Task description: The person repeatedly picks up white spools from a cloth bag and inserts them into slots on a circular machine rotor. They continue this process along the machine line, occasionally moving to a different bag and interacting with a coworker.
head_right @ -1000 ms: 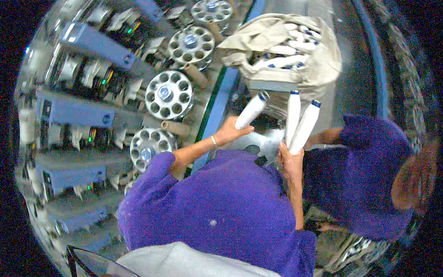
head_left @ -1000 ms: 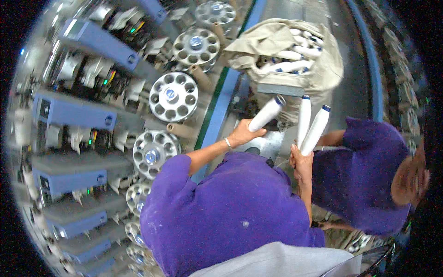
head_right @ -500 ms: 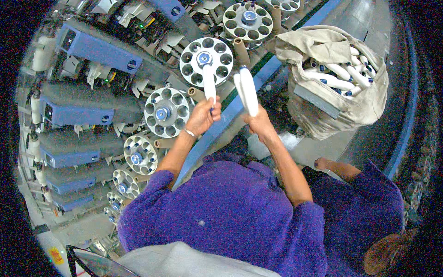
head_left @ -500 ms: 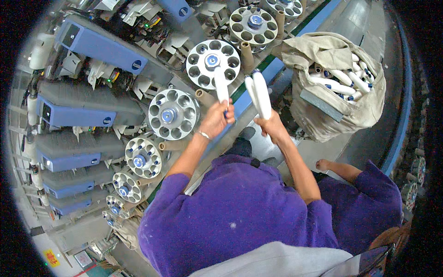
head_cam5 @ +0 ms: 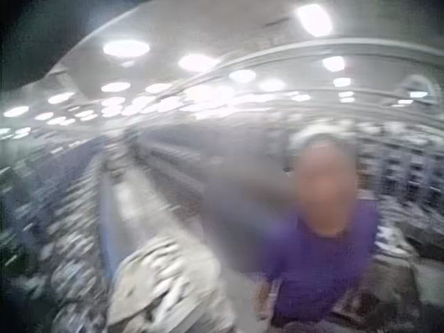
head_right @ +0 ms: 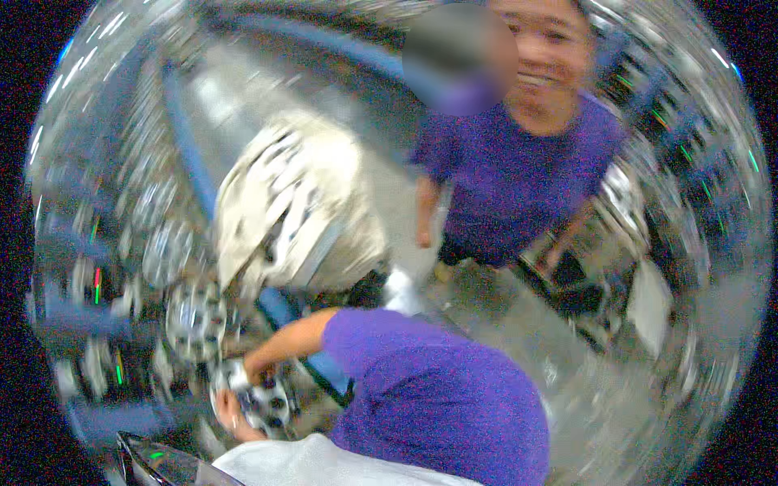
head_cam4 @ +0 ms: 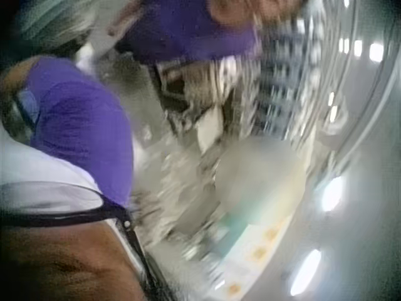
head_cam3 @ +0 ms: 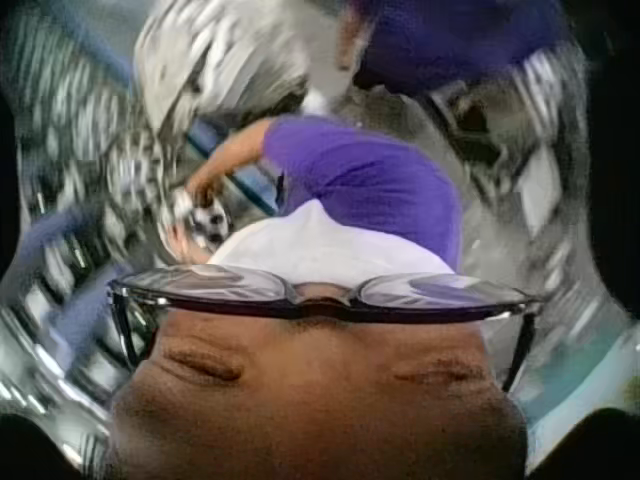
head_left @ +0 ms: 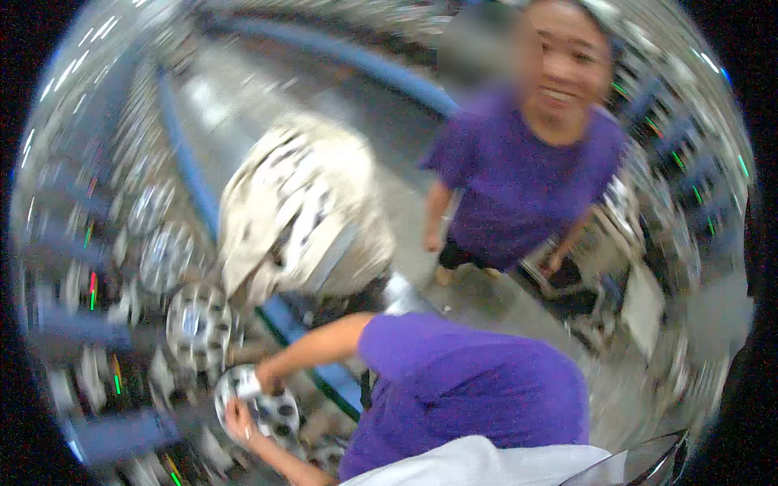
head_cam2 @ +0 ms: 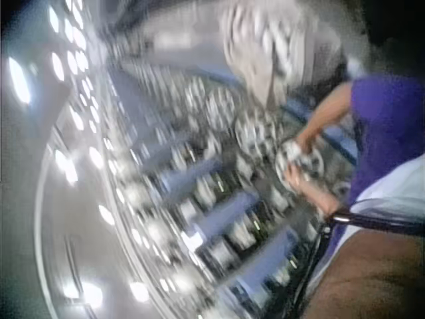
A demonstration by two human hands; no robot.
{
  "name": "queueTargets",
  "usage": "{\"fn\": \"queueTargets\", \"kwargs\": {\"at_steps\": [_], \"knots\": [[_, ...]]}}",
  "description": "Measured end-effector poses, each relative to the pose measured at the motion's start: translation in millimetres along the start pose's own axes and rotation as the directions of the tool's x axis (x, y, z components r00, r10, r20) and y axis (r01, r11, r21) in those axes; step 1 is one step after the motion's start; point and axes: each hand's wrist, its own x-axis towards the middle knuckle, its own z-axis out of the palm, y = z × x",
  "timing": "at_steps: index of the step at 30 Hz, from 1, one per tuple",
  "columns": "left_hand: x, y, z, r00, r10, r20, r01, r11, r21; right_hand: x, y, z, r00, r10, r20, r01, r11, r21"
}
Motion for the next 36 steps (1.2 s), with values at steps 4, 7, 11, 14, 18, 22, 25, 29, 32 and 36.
{"fn": "queueTargets", "kwargs": {"at_steps": [4,7,11,14,18,22,25,29,32,36], "knots": [[23,22,34,0.975,0.183,0.127,-0.2,0.97,0.138,18,9,-26,0.993,-0.029,-0.116,0.026,0.999,-0.024],[42,37,61,0.962,0.211,0.172,-0.24,0.956,0.17,22,14,-39,0.988,-0.055,-0.147,0.05,0.998,-0.041],[48,43,69,0.957,0.213,0.197,-0.249,0.951,0.182,27,8,-39,0.984,-0.079,-0.157,0.07,0.996,-0.06],[49,39,65,0.954,0.215,0.208,-0.253,0.951,0.177,37,2,-33,0.982,-0.107,-0.156,0.096,0.993,-0.075],[56,31,68,0.955,0.208,0.213,-0.245,0.955,0.169,52,-3,-21,0.98,-0.133,-0.145,0.118,0.988,-0.102],[54,19,57,0.952,0.221,0.21,-0.255,0.954,0.155,62,-8,-6,0.977,-0.145,-0.155,0.129,0.985,-0.111],[45,2,26,0.941,0.273,0.2,-0.294,0.952,0.082,54,-14,9,0.97,-0.177,-0.166,0.158,0.98,-0.121],[30,-19,-9,0.999,0.021,-0.025,-0.025,0.992,-0.128,-5,-35,26,0.93,-0.309,-0.199,0.298,0.951,-0.086],[-4,8,-15,0.909,0.355,-0.217,-0.333,0.934,0.132,-96,-57,10,0.846,-0.534,-0.009,0.528,0.839,-0.132],[-78,86,-32,0.907,0.251,0.338,-0.017,0.824,-0.567,-184,-98,-49,0.664,-0.675,-0.32,0.721,0.691,0.038]]}}
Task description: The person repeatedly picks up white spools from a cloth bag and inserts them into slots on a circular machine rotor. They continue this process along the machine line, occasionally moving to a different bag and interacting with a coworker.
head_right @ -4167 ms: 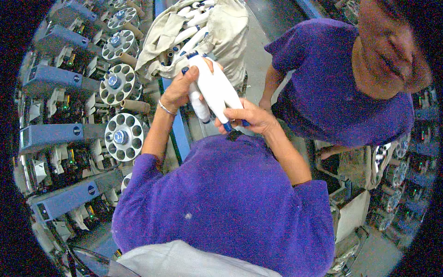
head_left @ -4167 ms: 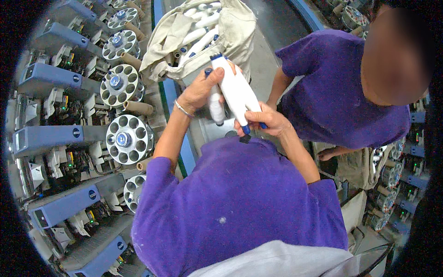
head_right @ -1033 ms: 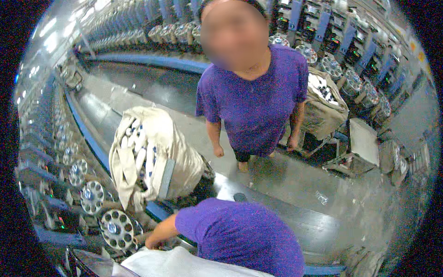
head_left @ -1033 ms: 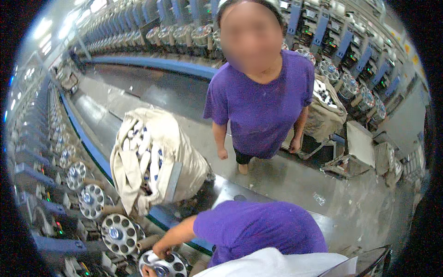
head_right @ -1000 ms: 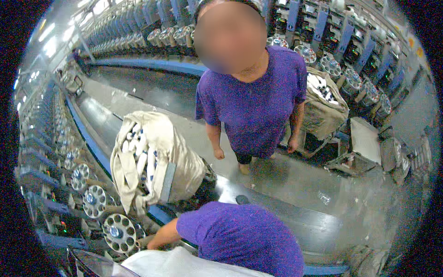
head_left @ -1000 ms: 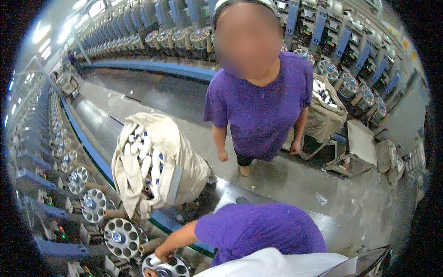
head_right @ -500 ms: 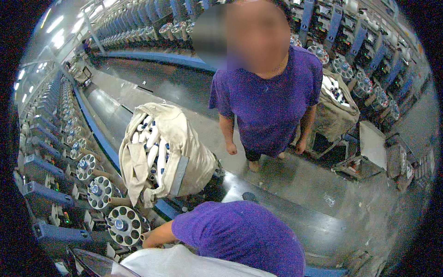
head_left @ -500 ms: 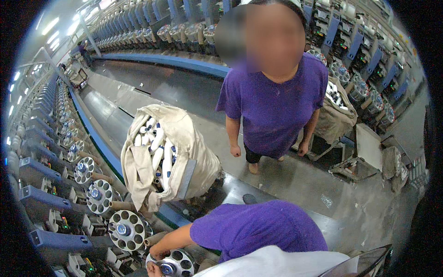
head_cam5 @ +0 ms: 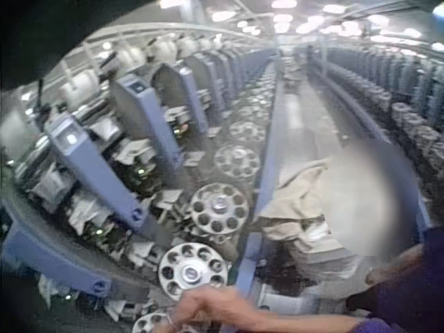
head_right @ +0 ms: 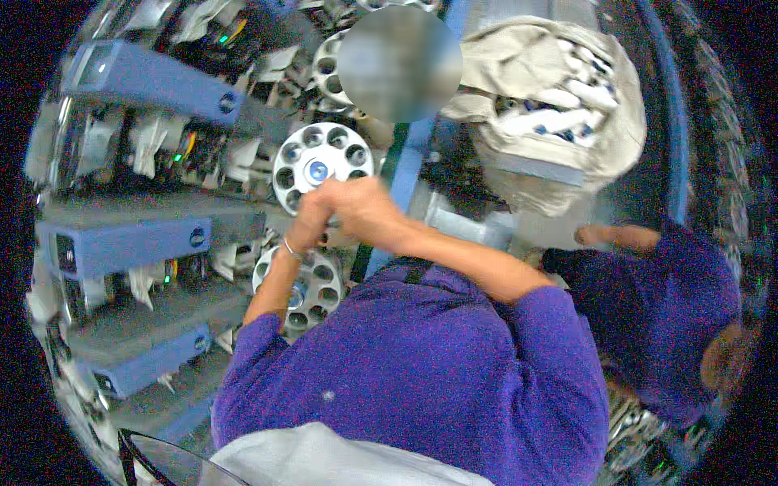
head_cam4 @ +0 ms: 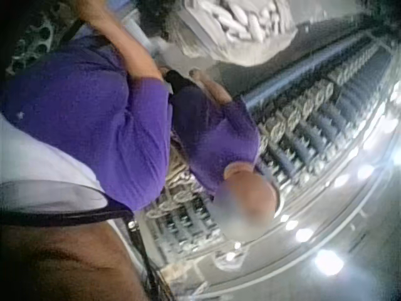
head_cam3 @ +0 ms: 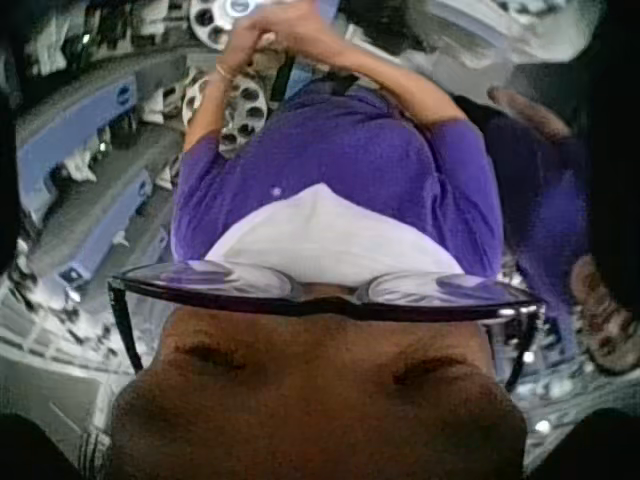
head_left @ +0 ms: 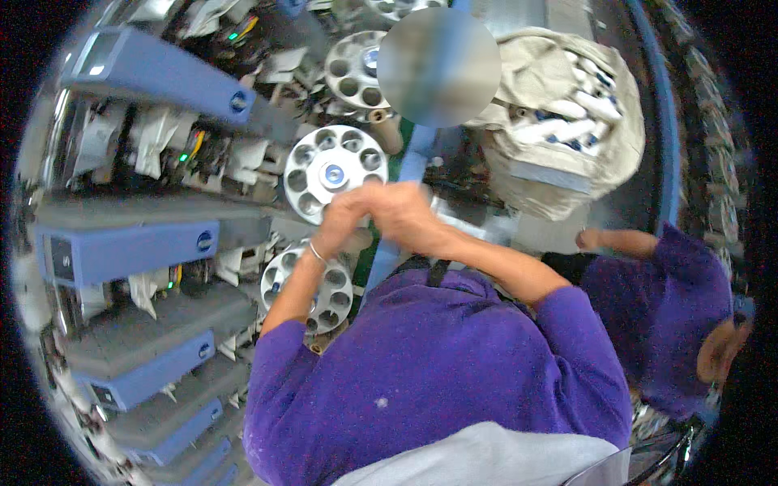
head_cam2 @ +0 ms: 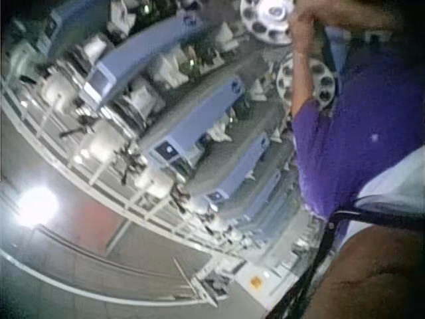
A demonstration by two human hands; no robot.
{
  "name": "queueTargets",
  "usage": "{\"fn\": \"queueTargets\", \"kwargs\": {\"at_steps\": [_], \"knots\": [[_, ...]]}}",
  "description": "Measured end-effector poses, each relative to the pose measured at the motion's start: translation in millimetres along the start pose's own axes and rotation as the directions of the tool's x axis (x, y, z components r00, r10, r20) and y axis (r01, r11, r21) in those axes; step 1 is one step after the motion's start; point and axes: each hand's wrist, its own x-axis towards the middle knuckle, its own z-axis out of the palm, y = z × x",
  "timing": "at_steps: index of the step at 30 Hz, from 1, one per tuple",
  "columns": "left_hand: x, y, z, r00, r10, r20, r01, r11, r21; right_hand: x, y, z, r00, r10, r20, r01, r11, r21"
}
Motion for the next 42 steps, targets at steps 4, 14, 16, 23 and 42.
{"fn": "queueTargets", "kwargs": {"at_steps": [4,14,16,23,42], "knots": [[-27,46,-18,0.817,0.074,-0.572,0.043,0.981,0.189,0,25,-68,0.856,0.459,-0.238,-0.415,0.884,0.214],[33,-116,-49,0.786,0.182,-0.591,0.3,0.724,0.621,-154,60,-43,0.775,0.631,-0.017,-0.629,0.769,-0.118],[27,-120,-48,0.788,0.166,-0.593,0.318,0.716,0.622,-170,54,-39,0.769,0.64,-0.001,-0.631,0.757,-0.169],[12,-102,-14,0.917,0.135,-0.376,0.297,0.4,0.867,-198,49,-31,0.737,0.666,0.11,-0.654,0.745,-0.128],[113,-145,-45,0.912,0.134,-0.387,0.27,0.515,0.814,-199,71,-53,0.812,0.57,0.129,-0.538,0.815,-0.216]]}}
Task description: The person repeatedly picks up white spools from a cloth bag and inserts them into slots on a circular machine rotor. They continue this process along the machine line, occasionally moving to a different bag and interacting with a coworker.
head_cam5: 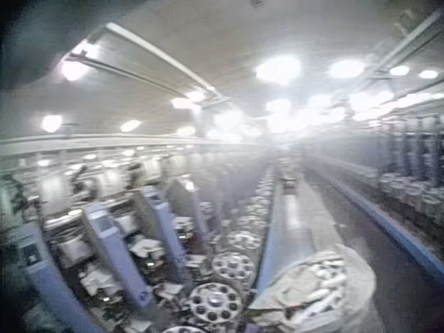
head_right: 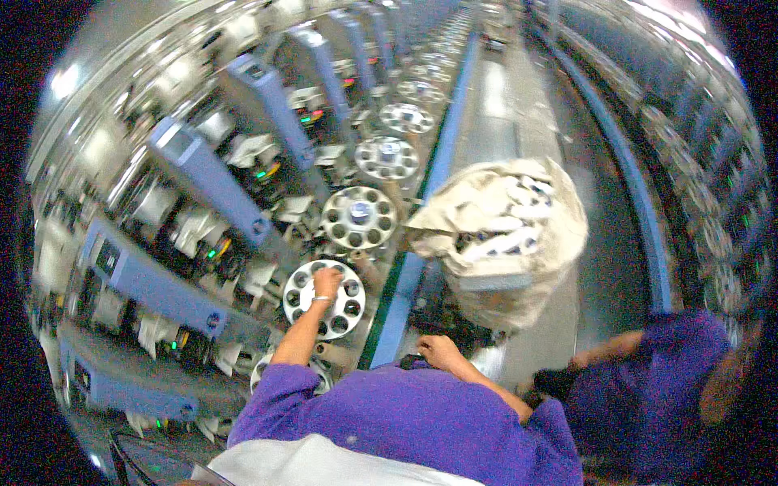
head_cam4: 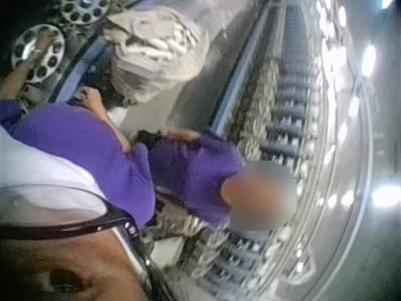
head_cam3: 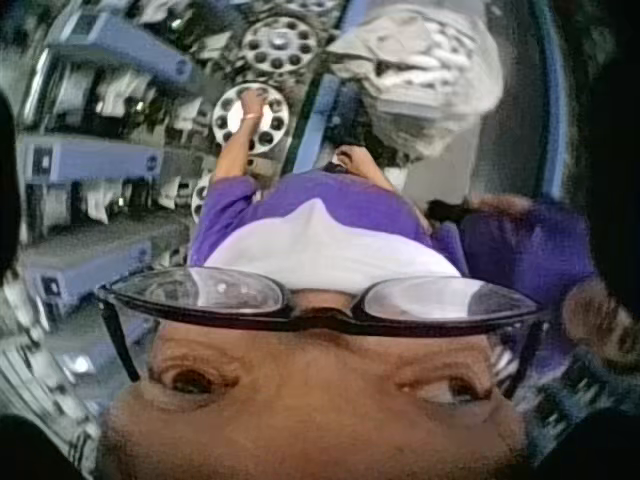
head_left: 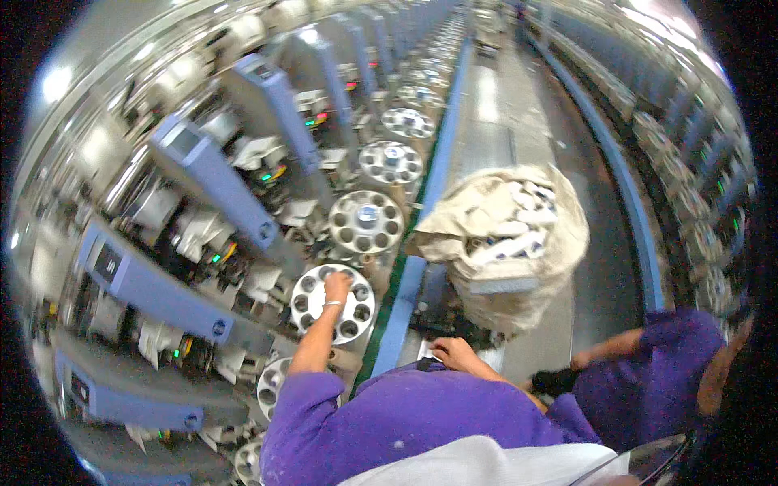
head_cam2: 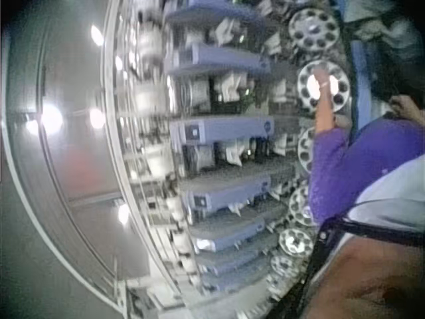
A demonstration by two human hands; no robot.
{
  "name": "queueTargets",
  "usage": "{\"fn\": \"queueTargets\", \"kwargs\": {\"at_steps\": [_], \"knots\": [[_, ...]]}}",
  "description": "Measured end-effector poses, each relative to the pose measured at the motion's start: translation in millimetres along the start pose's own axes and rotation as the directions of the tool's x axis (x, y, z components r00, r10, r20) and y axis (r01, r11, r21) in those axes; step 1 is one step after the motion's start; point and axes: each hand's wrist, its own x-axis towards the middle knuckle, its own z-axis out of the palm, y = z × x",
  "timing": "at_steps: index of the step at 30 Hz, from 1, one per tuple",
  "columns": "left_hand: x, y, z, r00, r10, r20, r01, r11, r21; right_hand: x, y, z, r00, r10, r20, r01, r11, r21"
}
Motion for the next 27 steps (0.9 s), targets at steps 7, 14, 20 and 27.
{"fn": "queueTargets", "kwargs": {"at_steps": [7,14,20,27], "knots": [[-71,11,-61,0.908,-0.005,-0.419,0.05,0.994,0.097,-15,5,-10,0.998,0.062,-0.022,-0.062,0.998,-0.001],[-93,14,-44,0.941,-0.162,-0.298,0.211,0.967,0.142,-25,1,-13,0.999,0.038,0.007,-0.038,0.999,-0.007],[-79,-3,-51,0.971,-0.08,-0.223,0.155,0.928,0.34,-41,-10,-16,0.995,0.013,-0.099,-0.017,0.999,-0.043],[-29,5,-51,0.972,0.183,-0.146,-0.126,0.934,0.335,-56,-15,-14,0.989,0.136,-0.065,-0.132,0.989,0.066]]}}
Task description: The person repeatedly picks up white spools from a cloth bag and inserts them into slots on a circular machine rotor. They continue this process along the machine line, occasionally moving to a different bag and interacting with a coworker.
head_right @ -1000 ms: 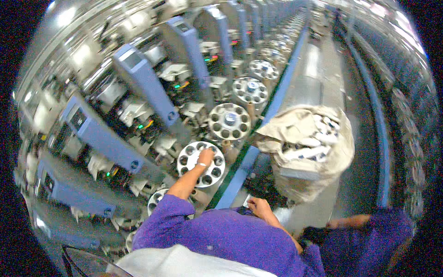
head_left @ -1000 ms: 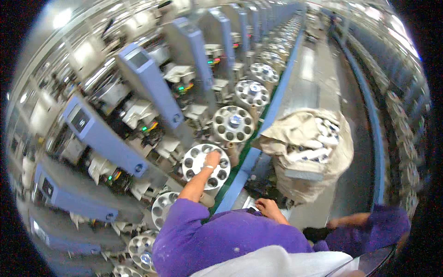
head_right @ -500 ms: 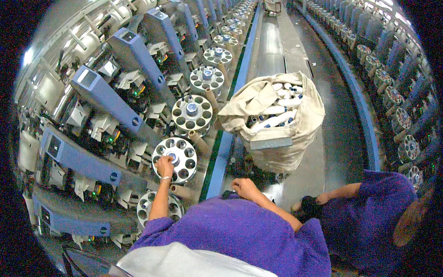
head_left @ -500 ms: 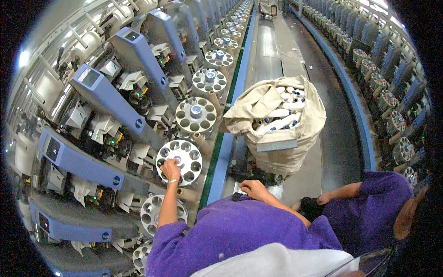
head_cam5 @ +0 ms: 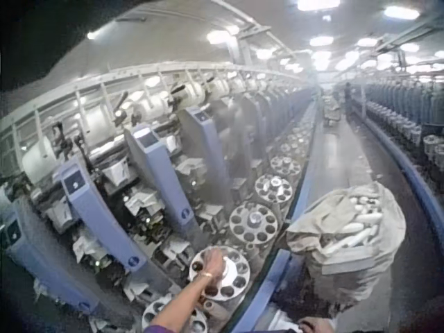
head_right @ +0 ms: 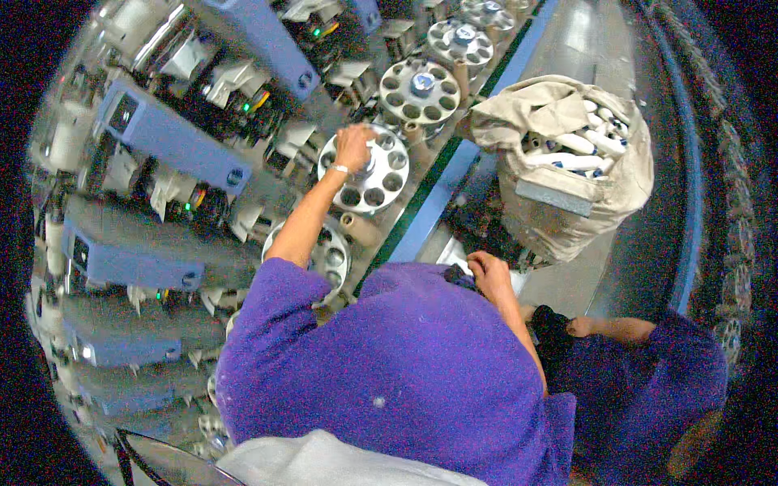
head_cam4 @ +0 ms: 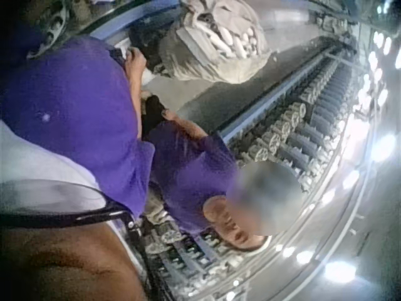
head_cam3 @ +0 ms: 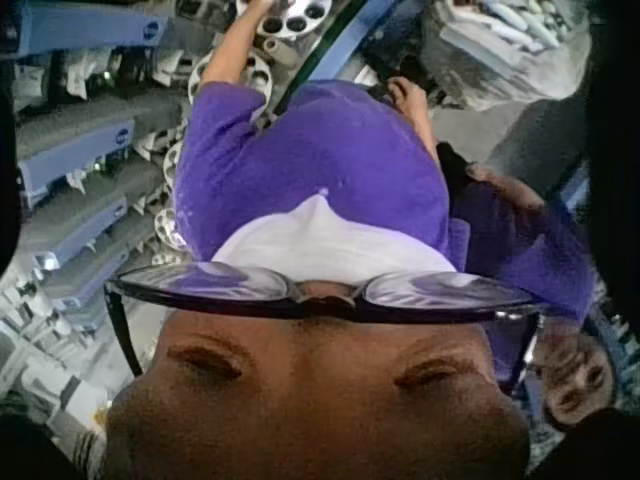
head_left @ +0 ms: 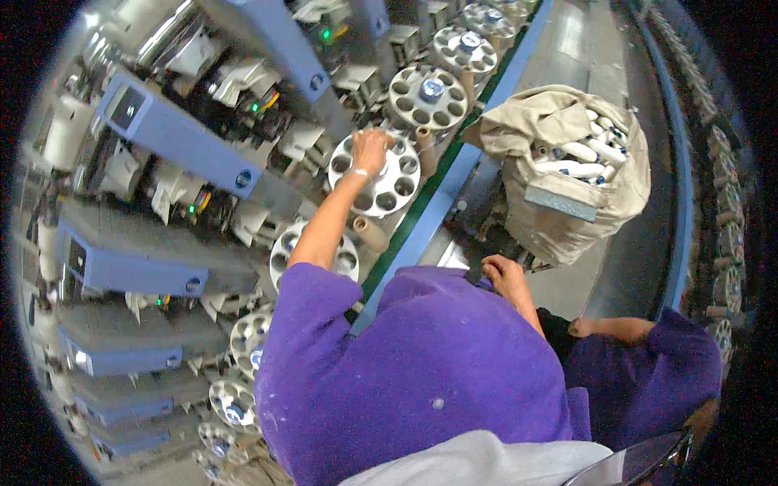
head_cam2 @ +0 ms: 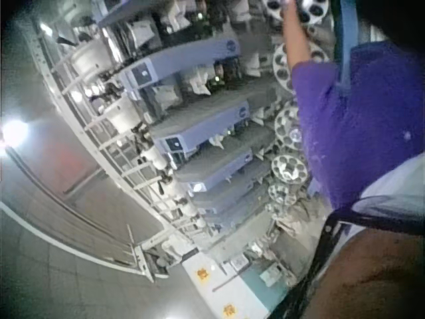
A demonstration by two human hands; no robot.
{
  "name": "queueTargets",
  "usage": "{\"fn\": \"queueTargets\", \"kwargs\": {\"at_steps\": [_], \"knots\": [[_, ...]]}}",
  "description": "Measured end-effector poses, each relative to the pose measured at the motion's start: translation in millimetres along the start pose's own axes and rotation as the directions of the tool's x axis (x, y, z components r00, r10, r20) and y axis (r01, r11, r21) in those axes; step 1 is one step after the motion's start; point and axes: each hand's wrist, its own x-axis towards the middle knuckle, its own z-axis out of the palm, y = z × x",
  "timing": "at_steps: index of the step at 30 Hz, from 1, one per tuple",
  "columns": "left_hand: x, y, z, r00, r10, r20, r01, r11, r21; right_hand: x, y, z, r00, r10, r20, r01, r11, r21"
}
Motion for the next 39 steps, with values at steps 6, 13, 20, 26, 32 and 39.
{"fn": "queueTargets", "kwargs": {"at_steps": [6,13,20,26,32,39], "knots": [[27,37,39,0.924,0.266,0.274,-0.302,0.948,0.1,11,17,18,0.998,-0.065,-0.025,0.063,0.993,-0.1],[35,30,66,0.834,0.415,0.364,-0.506,0.839,0.201,12,17,11,0.994,0.019,-0.11,-0.029,0.996,-0.083],[43,25,33,0.854,0.373,0.362,-0.426,0.901,0.077,12,23,19,0.99,-0.054,-0.129,0.043,0.995,-0.091],[21,-22,-83,0.96,-0.148,-0.238,-0.057,0.727,-0.684,13,28,18,0.995,0.095,-0.011,-0.095,0.987,-0.128],[-47,-16,-22,0.992,-0.126,0.001,0.121,0.953,-0.278,11,1,6,0.99,-0.016,0.142,0.012,1.0,0.027],[-55,-13,-24,0.998,-0.016,-0.069,0.019,0.999,0.044,3,-3,-1,0.979,-0.001,0.205,-0.002,1.0,0.018]]}}
